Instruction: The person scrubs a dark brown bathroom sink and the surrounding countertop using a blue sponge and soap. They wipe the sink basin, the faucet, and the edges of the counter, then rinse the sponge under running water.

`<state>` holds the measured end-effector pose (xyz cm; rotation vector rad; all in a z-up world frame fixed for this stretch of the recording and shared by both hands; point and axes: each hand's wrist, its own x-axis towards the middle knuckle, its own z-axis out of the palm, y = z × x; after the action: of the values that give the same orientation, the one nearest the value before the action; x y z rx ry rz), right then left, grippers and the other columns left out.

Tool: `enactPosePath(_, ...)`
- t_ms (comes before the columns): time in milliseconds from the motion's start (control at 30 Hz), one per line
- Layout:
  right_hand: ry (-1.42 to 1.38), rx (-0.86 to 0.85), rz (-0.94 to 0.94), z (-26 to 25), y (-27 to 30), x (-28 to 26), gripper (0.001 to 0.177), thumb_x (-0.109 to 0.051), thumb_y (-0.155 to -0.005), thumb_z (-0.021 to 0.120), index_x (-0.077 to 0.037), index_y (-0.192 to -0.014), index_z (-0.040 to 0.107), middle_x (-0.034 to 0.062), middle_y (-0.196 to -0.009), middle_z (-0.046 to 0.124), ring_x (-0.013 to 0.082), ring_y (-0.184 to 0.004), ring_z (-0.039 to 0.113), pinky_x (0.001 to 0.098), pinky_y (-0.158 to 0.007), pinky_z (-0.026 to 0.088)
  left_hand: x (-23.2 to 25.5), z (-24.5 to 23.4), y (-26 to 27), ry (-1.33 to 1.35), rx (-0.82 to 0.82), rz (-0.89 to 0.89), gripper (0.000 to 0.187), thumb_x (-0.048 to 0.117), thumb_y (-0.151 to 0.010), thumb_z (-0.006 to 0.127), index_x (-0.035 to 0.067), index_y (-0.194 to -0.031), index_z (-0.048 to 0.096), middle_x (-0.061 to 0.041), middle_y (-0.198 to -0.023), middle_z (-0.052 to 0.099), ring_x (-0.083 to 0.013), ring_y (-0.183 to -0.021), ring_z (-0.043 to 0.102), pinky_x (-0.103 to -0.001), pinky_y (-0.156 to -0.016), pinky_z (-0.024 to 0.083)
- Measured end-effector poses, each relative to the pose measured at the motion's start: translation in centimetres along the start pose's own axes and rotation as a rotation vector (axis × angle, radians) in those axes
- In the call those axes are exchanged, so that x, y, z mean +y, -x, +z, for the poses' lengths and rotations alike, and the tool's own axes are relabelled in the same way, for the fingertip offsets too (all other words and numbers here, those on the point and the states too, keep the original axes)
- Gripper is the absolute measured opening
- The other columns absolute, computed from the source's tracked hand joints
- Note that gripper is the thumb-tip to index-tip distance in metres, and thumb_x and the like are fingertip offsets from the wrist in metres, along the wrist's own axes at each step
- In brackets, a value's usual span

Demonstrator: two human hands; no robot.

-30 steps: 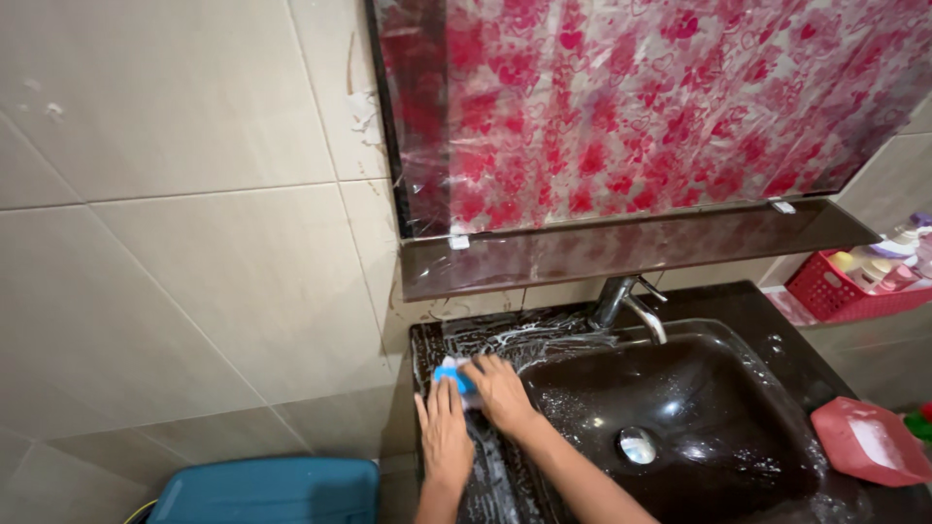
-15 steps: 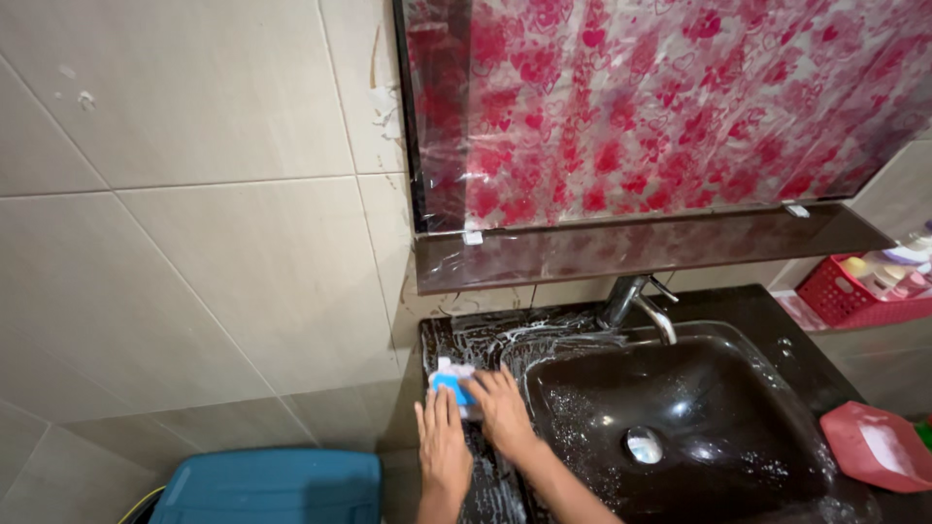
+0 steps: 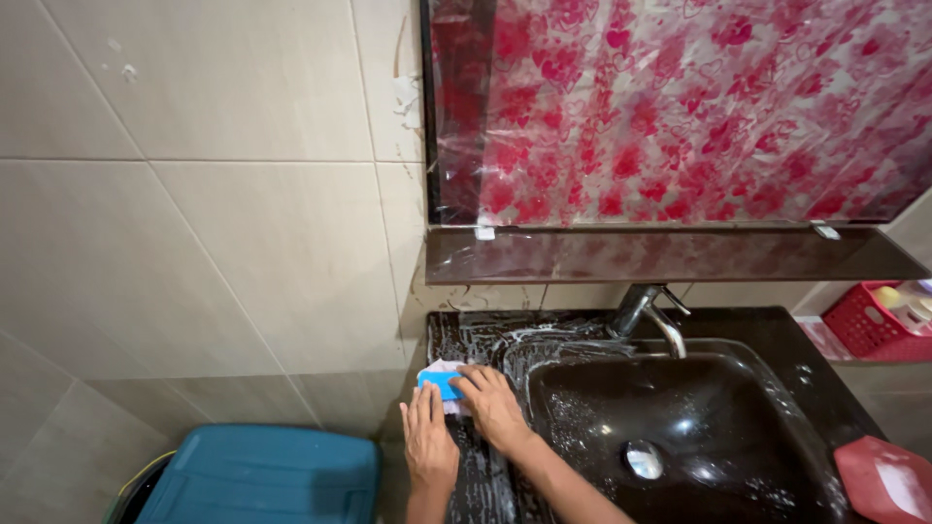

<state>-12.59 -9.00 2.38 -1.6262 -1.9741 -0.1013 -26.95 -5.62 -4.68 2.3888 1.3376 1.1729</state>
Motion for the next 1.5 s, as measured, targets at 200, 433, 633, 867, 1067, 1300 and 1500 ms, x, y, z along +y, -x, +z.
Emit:
enactPosePath(200, 0.119, 0.005, -0.124, 1.4, -5.5, 1.1, 0.049, -0.006, -0.074, 0.072, -0.009, -0.122, 0.066, 0.0197, -0.138, 0.056, 0.0391, -0.132, 0.048, 0.0491, -0.113, 0.036, -3.5, 2.0, -4.5, 0.121, -0.091, -0.166, 0.07, -0.004, -0.078, 0.058, 0.0, -0.147, 0.045, -0.017, -0.151, 0.046, -0.038, -0.139, 0.044, -0.05, -0.123, 0.027)
enactPosePath(433, 0.239, -0.088, -0.12, 2.2, -10.6, 0.1, 0.048, -0.009, -0.074, 0.072, -0.006, -0.122, 0.066, 0.0198, -0.138, 0.055, 0.0415, -0.137, 0.043, 0.05, -0.115, 0.033, -8.7, 5.2, -7.6, 0.426, -0.086, -0.184, 0.07, -0.009, -0.077, 0.056, -0.002, -0.146, 0.046, -0.023, -0.152, 0.046, -0.0417, -0.138, 0.046, -0.045, -0.114, 0.038)
enactPosePath(633, 0.375, -0.096, -0.111, 2.7, -11.9, -3.1, 0.043, -0.015, -0.082, 0.066, -0.008, -0.125, 0.067, 0.0158, -0.134, 0.058, 0.0378, -0.134, 0.046, 0.0538, -0.119, 0.027, -11.7, 6.3, -7.2, 0.548, -0.15, -0.197, 0.072, -0.011, -0.073, 0.057, -0.002, -0.144, 0.047, -0.025, -0.146, 0.051, -0.0421, -0.133, 0.051, -0.045, -0.112, 0.042)
enactPosePath(867, 0.547, -0.158, -0.143, 4.6, -12.8, -6.0, 0.041, -0.016, -0.083, 0.06, 0.0, -0.119, 0.067, 0.0219, -0.135, 0.058, 0.0373, -0.136, 0.047, 0.0491, -0.122, 0.027, -13.8, 6.8, -5.6, 0.617, -0.318, -0.362, 0.072, -0.006, -0.075, 0.061, 0.003, -0.145, 0.047, -0.021, -0.142, 0.056, -0.0397, -0.132, 0.054, -0.044, -0.109, 0.045)
enactPosePath(1067, 0.433, -0.081, -0.13, 5.5, -14.3, -3.9, 0.034, -0.015, -0.083, 0.062, -0.003, -0.114, 0.068, 0.0184, -0.137, 0.06, 0.0355, -0.136, 0.05, 0.0505, -0.123, 0.028, -16.0, 9.8, -7.2, 0.619, -0.319, -0.302, 0.073, -0.001, -0.074, 0.065, 0.005, -0.145, 0.047, -0.023, -0.139, 0.055, -0.0418, -0.128, 0.055, -0.045, -0.107, 0.046)
enactPosePath(1300, 0.315, -0.058, 0.085, 7.0, -17.1, 0.9, 0.034, -0.015, -0.082, 0.077, -0.009, -0.114, 0.066, 0.0165, -0.133, 0.061, 0.0422, -0.129, 0.05, 0.0478, -0.107, 0.039, -17.0, 13.3, -11.4, 0.651, -0.242, -0.188, 0.072, 0.0, -0.072, 0.066, 0.004, -0.143, 0.05, -0.022, -0.141, 0.054, -0.0418, -0.129, 0.054, -0.045, -0.109, 0.045)
enactPosePath(1500, 0.454, -0.093, -0.052, 6.1, -19.1, -0.2, 0.043, -0.023, -0.074, 0.081, -0.009, -0.112, 0.068, 0.0133, -0.124, 0.063, 0.0339, -0.124, 0.054, 0.0549, -0.118, 0.028, -18.0, 13.7, -12.4, 0.597, -0.43, -0.341, 0.066, 0.013, -0.081, 0.071, 0.006, -0.144, 0.049, -0.025, -0.138, 0.059, -0.0418, -0.129, 0.056, -0.046, -0.107, 0.046)
